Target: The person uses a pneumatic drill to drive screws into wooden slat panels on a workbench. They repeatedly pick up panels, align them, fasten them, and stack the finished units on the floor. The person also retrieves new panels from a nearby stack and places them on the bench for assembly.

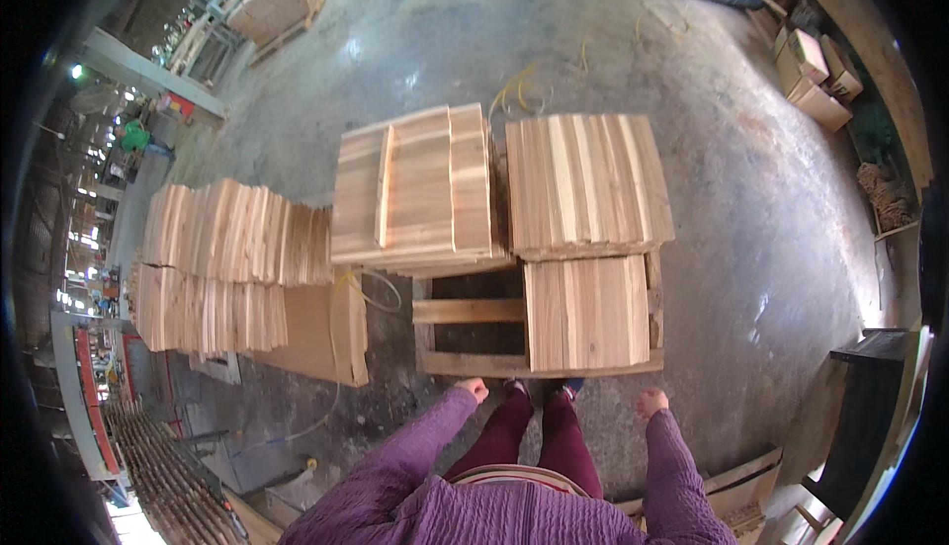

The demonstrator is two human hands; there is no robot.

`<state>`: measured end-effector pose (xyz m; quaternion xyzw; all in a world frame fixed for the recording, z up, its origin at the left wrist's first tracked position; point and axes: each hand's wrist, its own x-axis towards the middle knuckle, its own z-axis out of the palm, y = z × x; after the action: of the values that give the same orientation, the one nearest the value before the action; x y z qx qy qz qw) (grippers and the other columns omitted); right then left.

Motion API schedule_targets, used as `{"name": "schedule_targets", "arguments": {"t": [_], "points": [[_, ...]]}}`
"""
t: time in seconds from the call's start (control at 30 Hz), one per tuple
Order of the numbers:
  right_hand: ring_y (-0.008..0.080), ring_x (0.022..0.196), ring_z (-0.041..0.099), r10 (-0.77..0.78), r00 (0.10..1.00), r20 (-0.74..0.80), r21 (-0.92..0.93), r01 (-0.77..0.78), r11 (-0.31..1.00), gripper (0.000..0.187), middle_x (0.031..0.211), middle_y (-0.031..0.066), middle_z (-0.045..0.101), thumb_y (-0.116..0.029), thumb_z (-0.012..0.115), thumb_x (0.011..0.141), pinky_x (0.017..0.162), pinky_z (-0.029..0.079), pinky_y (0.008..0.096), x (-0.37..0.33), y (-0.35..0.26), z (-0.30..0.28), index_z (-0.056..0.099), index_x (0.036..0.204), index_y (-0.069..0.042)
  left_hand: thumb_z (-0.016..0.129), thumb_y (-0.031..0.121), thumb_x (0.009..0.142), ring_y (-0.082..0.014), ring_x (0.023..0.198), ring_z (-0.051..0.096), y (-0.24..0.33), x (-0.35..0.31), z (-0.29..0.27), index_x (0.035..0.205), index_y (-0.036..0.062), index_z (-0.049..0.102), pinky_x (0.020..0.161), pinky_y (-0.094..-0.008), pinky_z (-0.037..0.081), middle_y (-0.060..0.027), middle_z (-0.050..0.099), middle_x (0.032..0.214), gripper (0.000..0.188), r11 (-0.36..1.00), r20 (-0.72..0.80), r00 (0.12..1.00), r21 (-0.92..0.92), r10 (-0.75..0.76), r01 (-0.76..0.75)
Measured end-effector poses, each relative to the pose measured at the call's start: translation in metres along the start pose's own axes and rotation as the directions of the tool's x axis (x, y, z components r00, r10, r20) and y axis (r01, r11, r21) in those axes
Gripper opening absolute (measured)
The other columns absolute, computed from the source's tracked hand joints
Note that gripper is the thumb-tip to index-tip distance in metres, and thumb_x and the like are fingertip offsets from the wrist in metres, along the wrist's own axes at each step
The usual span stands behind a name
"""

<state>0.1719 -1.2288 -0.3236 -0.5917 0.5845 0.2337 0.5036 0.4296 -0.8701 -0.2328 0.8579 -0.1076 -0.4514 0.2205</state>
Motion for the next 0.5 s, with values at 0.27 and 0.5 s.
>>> {"name": "schedule_targets", "arguments": {"t": [0.27, 0.5], "points": [[0.0173, 0.082, 0.057, -0.117, 0.987, -0.11, 0.01, 0.119, 0.993, 0.038, 0.095, 0.0115, 0.059, -0.022, 0.055, 0.08, 0.066, 0.045, 0.0293, 0.097, -0.007, 0.023, 0.051, 0.109, 0.002, 0.06, 0.042, 0.076, -0.021, 0.071, 0.06, -0.047, 0.116, 0.059, 0.082, 0.0052, 0.057, 0.064, -0.0339, 0.047, -0.0091, 0.063, 0.075, 0.037, 0.976, -0.006, 0.978, 0.055, -0.209, 0.209], [0.0213, 0.104, 0.05, -0.178, 0.969, -0.172, 0.159, 0.205, 0.966, 0.058, 0.113, 0.0148, 0.053, -0.029, 0.06, 0.08, 0.088, 0.038, 0.0298, 0.184, 0.002, 0.051, 0.039, 0.121, 0.005, 0.054, 0.057, 0.074, -0.0265, 0.087, 0.059, -0.071, 0.207, 0.11, 0.102, 0.0072, 0.052, 0.076, -0.0357, 0.046, -0.0115, 0.063, 0.092, 0.057, 0.971, 0.022, 0.973, -0.057, -0.23, 0.231]]}}
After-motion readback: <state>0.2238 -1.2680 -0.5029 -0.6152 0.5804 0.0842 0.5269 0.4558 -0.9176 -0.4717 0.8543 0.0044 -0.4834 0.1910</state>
